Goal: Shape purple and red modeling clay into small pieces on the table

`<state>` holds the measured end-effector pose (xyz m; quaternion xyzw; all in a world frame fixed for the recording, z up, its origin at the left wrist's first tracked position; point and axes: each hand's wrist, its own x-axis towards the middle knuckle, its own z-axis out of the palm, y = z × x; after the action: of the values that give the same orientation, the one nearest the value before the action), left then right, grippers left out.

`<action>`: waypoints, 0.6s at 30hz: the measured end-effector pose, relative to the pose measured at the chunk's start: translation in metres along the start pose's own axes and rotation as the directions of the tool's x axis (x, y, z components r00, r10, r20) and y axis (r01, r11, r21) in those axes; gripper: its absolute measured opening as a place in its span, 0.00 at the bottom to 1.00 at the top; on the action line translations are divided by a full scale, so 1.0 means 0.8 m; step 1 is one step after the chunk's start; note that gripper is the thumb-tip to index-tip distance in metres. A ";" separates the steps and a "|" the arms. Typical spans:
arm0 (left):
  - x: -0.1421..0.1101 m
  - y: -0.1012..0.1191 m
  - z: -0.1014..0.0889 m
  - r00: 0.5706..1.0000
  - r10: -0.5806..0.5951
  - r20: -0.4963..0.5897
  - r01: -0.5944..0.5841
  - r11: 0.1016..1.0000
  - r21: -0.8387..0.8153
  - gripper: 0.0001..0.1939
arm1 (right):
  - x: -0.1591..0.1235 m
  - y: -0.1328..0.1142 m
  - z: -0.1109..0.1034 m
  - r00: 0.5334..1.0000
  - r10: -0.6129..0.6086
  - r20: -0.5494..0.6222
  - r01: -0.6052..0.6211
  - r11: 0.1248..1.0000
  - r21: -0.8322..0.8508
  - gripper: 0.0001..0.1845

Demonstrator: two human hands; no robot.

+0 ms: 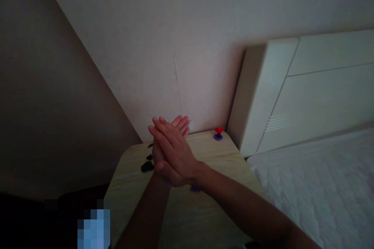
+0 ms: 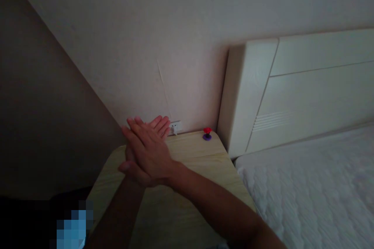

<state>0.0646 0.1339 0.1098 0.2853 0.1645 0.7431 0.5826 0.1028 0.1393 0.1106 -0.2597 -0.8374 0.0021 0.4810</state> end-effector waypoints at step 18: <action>0.074 0.005 -0.009 0.961 -0.267 0.076 0.267 0.964 0.014 0.25 | 0.016 0.074 0.015 0.987 0.141 -0.076 -0.145 0.988 -0.048 0.37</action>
<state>0.0475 0.1902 0.1202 0.2901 0.1802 0.6458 0.6828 0.1138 0.1992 0.0994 -0.3317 -0.7983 0.0049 0.5026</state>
